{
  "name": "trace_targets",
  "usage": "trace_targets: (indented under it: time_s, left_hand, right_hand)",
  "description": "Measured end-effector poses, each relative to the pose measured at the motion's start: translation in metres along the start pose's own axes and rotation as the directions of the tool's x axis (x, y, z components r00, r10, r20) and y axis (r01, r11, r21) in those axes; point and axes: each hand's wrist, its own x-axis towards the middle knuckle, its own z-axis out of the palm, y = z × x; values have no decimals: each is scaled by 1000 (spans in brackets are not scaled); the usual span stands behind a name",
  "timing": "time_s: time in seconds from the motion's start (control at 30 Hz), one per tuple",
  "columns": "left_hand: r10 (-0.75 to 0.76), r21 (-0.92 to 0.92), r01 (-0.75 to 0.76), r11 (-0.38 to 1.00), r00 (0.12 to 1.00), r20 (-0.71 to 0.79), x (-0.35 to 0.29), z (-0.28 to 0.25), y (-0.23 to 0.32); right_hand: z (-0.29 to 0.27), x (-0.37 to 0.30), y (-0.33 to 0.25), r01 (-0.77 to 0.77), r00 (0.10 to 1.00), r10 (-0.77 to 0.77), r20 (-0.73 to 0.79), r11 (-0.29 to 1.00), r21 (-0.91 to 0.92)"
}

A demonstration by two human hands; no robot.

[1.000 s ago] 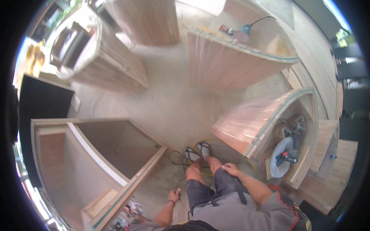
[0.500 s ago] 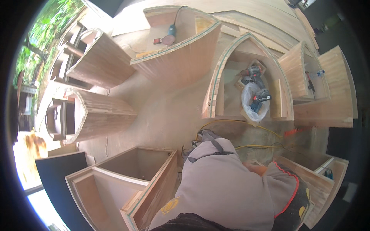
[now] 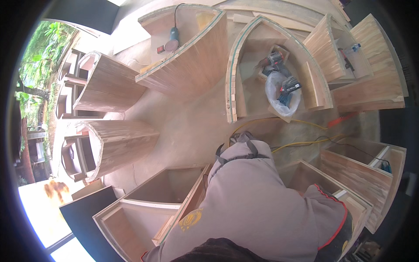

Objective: The person assembles a curved wooden structure by fitting wooden planks into place. They use a nail gun to secure the planks and a sander to smooth the edges of the wood.

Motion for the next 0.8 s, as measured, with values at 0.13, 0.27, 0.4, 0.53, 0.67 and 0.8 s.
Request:
trace_targets:
  time_s: [0.13,0.27,0.4,0.53,0.67,0.8]
  left_hand:
    - [21,-1,-21,1000,997,74,16,-2,7]
    - [-3,-148,14,989,997,72,21,2,-5]
    - [36,-359,-114,926,976,-217,92,-83,86]
    - [177,-391,-363,846,882,-436,103,-170,266]
    - [424,-348,-580,737,797,-429,121,-234,437]
    - [652,-253,-737,627,674,-348,207,-276,589]
  right_hand:
    - [84,-51,107,-177,981,190,35,958,-227]
    - [73,-38,192,-399,905,362,-223,904,-151]
    - [-16,2,199,-474,560,750,-352,638,607]
    - [-93,19,173,140,394,913,-109,58,989]
    - [-126,27,170,567,346,928,-140,-88,819]
    - [-127,-10,169,787,147,979,-139,-30,616]
